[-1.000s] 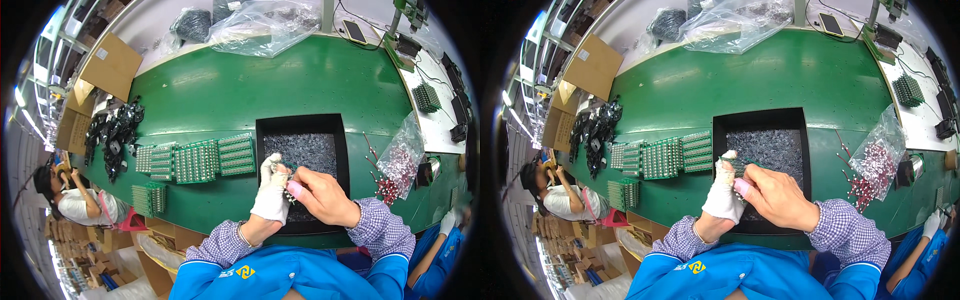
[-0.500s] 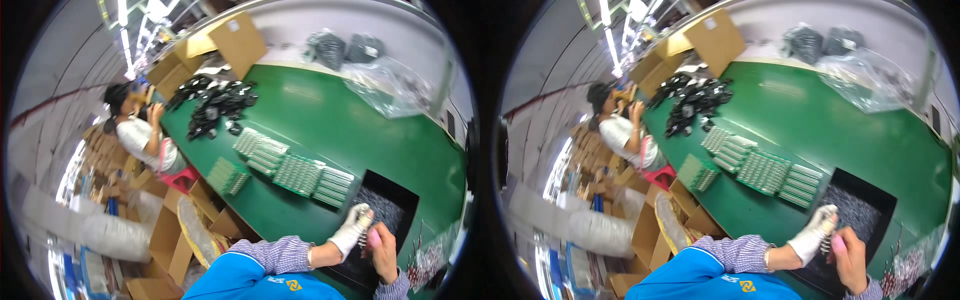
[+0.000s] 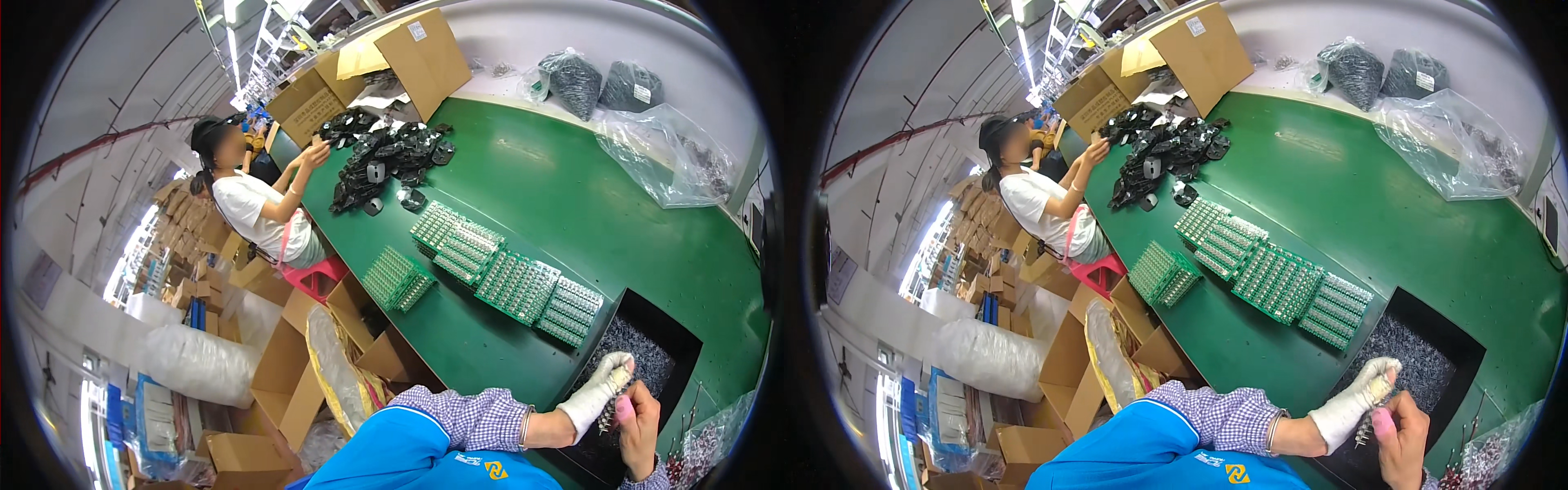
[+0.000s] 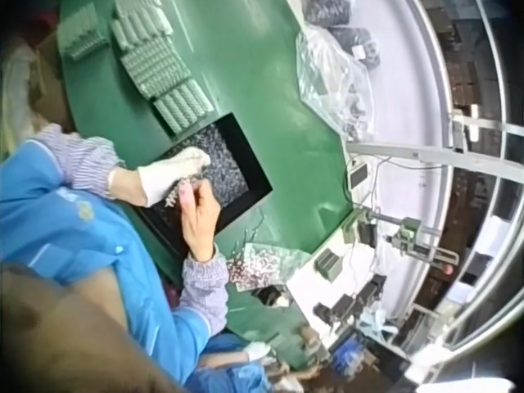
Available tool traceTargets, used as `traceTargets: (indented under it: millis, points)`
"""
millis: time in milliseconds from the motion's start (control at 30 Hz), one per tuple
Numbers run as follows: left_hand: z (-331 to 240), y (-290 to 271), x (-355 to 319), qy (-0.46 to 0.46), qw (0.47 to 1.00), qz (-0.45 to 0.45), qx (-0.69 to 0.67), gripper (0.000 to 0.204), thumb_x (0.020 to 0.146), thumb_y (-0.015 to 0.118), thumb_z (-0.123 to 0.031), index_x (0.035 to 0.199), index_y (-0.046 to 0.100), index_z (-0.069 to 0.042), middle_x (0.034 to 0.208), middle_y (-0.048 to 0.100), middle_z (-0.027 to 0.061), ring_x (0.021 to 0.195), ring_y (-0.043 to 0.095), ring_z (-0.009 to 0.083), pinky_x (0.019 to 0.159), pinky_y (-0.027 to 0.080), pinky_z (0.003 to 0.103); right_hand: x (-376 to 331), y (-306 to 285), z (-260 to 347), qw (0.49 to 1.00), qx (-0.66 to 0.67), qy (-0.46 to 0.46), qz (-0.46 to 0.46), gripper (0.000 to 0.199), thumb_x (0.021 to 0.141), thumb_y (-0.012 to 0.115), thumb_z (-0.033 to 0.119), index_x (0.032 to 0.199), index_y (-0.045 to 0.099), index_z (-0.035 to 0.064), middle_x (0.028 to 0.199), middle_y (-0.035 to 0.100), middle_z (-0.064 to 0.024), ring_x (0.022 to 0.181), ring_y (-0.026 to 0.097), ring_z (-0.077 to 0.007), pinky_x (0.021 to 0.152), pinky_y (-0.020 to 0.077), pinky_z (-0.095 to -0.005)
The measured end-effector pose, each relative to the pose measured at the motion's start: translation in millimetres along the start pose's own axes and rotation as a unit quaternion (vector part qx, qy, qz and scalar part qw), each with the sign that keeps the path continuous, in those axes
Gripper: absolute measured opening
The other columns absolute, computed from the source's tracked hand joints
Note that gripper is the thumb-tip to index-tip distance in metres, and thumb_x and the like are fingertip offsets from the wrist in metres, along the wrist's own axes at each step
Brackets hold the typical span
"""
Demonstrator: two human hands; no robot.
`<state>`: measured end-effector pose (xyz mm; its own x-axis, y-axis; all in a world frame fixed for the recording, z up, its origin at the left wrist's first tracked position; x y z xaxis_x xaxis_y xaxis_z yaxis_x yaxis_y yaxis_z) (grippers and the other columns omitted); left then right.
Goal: Assembling small electronic components onto a printed circuit board.
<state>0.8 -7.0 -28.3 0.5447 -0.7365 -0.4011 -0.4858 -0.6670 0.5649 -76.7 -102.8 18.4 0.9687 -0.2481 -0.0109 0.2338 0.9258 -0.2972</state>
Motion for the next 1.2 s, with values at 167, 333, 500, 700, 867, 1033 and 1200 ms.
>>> traceTargets:
  millis: [167, 333, 500, 700, 867, 1033, 1200]
  points:
    - [-11, 1, -6, -0.097, 0.993, 0.006, -0.062, 0.045, 0.097, 0.053, -0.046, 0.125, 0.042, -0.012, 0.111, 0.049, 0.0003, 0.1, 0.046, 0.0084, 0.092, 0.036, 0.024, -4, 3, 9, 0.994, 0.084, 0.073, -0.019, 0.02, 0.097, 0.048, 0.017, 0.081, 0.048, 0.0046, 0.065, 0.045, -0.0001, 0.052, 0.039, -0.0082, 0.048, 0.0335, -0.0223]
    - [5, 3, -4, -0.01, 1.0, 0.004, -0.02, 0.041, 0.095, 0.056, -0.044, 0.119, 0.044, -0.013, 0.106, 0.048, -0.0002, 0.098, 0.045, 0.0083, 0.091, 0.036, 0.024, -1, 4, 4, 0.999, 0.012, 0.01, -0.05, 0.025, 0.099, 0.045, 0.02, 0.079, 0.047, 0.0054, 0.067, 0.043, -0.0007, 0.055, 0.036, -0.0089, 0.051, 0.0322, -0.0231]
    - [5, 1, -6, -0.033, 0.998, 0.024, -0.045, 0.038, 0.094, 0.059, -0.043, 0.115, 0.046, -0.014, 0.106, 0.047, 0.0004, 0.1, 0.044, 0.0091, 0.094, 0.033, 0.025, -3, 0, 15, 0.99, 0.097, 0.077, -0.066, 0.027, 0.1, 0.042, 0.022, 0.079, 0.047, 0.0056, 0.071, 0.041, -0.0002, 0.06, 0.034, -0.0099, 0.057, 0.0305, -0.024]
    - [14, 1, -5, 0.01, 1.0, 0.011, -0.002, 0.038, 0.093, 0.061, -0.045, 0.11, 0.047, -0.014, 0.104, 0.047, 0.0004, 0.097, 0.043, 0.0088, 0.091, 0.034, 0.025, -5, 2, 9, 0.996, -0.044, 0.034, -0.062, 0.028, 0.101, 0.04, 0.023, 0.08, 0.047, 0.0055, 0.073, 0.041, 0.0001, 0.066, 0.033, -0.01, 0.062, 0.0301, -0.025]
    - [8, 0, -6, 0.012, 0.999, 0.046, 0.026, 0.039, 0.092, 0.061, -0.046, 0.109, 0.047, -0.013, 0.104, 0.046, 0.0012, 0.098, 0.043, 0.0088, 0.092, 0.034, 0.025, -4, -1, 17, 0.989, 0.093, 0.082, -0.08, 0.029, 0.101, 0.04, 0.023, 0.079, 0.047, 0.0061, 0.072, 0.041, 0.0005, 0.065, 0.033, -0.0094, 0.061, 0.0298, -0.0247]
    - [7, 1, -9, -0.044, 0.997, 0.045, 0.035, 0.043, 0.09, 0.064, -0.045, 0.112, 0.047, -0.013, 0.104, 0.047, 0.0014, 0.099, 0.043, 0.0094, 0.09, 0.036, 0.027, -3, -2, 16, 0.995, 0.013, 0.086, -0.048, 0.03, 0.101, 0.04, 0.023, 0.076, 0.044, 0.0079, 0.07, 0.039, 0.0015, 0.063, 0.032, -0.0085, 0.06, 0.0296, -0.0237]
    - [2, 6, -13, -0.051, 0.992, 0.118, 0.009, 0.06, 0.083, 0.073, -0.045, 0.122, 0.043, -0.011, 0.112, 0.047, 0.0067, 0.107, 0.044, 0.0156, 0.095, 0.035, 0.03, -8, -4, 20, 0.965, 0.17, 0.18, -0.082, 0.03, 0.1, 0.041, 0.023, 0.074, 0.042, 0.0086, 0.068, 0.038, 0.0022, 0.063, 0.031, -0.0076, 0.059, 0.028, -0.0226]
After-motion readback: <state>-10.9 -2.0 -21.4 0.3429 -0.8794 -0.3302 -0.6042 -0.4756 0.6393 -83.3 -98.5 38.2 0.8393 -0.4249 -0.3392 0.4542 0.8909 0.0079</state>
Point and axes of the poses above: each hand's wrist, its own x-axis towards the middle knuckle, its own y-axis out of the palm, z = x × y, the point moved 1 cm from there along x, towards the middle knuckle
